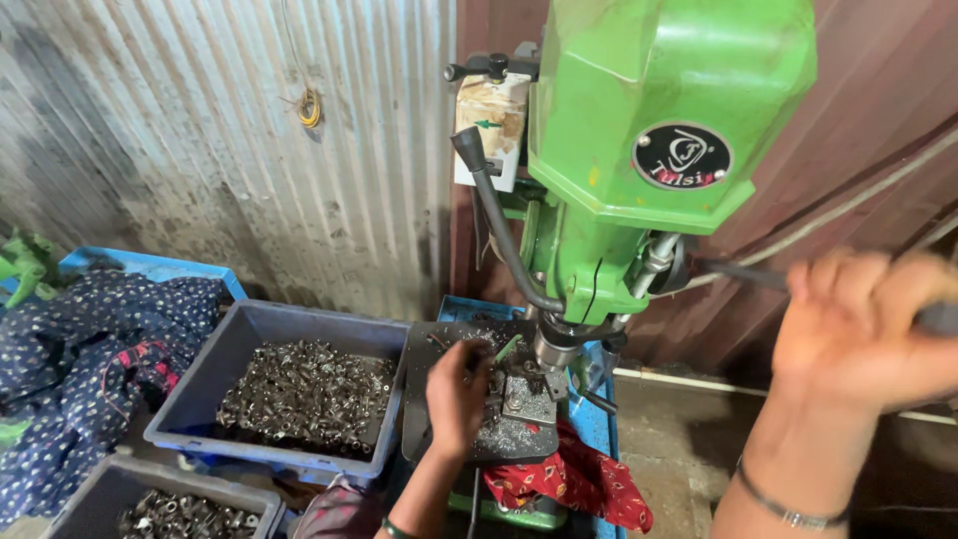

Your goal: The person uses a green drill press to drill holes in small metal parts. They hold each part with their left hand and operate the drill press handle with their right hand, repeating the process for multiple parts.

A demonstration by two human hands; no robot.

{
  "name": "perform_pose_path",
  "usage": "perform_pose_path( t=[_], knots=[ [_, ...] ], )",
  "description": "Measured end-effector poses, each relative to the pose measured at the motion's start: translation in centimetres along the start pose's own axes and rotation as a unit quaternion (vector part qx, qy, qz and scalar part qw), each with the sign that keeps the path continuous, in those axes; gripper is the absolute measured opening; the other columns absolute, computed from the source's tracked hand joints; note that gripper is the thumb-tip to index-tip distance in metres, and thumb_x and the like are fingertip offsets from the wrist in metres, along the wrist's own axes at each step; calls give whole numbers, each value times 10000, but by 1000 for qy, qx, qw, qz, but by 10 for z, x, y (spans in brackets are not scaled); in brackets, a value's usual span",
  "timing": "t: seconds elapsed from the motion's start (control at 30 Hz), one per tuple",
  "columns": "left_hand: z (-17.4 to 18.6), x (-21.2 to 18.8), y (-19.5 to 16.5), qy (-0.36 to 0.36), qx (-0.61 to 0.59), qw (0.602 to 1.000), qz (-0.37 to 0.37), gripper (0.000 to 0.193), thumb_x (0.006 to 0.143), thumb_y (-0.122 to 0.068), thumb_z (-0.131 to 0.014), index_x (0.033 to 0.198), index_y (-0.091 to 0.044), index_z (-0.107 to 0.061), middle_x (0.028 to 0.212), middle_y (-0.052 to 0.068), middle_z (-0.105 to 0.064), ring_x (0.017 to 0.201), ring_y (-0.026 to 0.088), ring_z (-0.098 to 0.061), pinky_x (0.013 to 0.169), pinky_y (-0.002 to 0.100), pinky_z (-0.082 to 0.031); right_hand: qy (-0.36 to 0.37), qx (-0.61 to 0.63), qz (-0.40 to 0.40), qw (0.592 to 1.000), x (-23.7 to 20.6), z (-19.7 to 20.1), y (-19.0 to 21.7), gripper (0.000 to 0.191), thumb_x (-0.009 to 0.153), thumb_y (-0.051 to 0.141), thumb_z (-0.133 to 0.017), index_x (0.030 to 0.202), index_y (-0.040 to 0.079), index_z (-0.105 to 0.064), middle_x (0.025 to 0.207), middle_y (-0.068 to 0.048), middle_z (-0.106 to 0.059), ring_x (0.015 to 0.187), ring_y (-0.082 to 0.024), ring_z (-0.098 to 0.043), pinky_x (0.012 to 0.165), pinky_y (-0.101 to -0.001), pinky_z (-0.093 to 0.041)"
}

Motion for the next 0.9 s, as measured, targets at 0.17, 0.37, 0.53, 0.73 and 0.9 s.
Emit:
perform_pose_path(
  t=[0.17,0.37,0.53,0.73,0.9],
  knots=[
    [-34,6,-21,88,117,989,-35,267,991,-331,-659,925,-91,-754,718,127,-708,688,337,-672,620,449,-505,80,-81,-152,982,78,-28,-37,621,1188,492,-299,695,114,-279,587,-30,-271,509,-177,-239,534,-323,-221],
    [-49,-6,9,200,-46,970,128,300,994,-295,-661,889,-28,-748,655,134,-675,577,207,-632,574,378,-485,163,-300,-115,933,106,4,-15,669,1193,559,-326,663,152,-304,618,26,-309,540,-109,-251,548,-230,-181],
    [-15,-8,0,91,-58,992,64,181,839,-155,-759,977,-40,-779,737,102,-771,608,153,-712,598,312,-555,167,-308,-116,929,110,14,-10,671,1187,574,-343,668,151,-307,618,27,-307,545,-109,-247,552,-227,-179],
    [-17,-22,-36,30,49,993,-101,202,842,-218,-778,973,-65,-783,883,132,-772,739,287,-738,658,385,-572,154,-310,-93,934,100,2,-14,637,1193,523,-357,681,147,-311,630,24,-306,556,-105,-241,553,-227,-172],
    [-34,-38,-44,33,134,971,-195,216,918,-223,-733,1066,-65,-736,855,108,-736,734,302,-707,651,426,-556,70,-88,-161,980,78,-28,-37,608,1175,464,-336,694,93,-308,568,-25,-281,521,-154,-226,546,-304,-208]
  ],
)
Point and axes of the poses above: each hand's wrist, its own x-axis towards the middle knuckle, its own z-axis out of the back of the hand, y = z × x, the point moved 10 cm from there along x, towards the middle knuckle
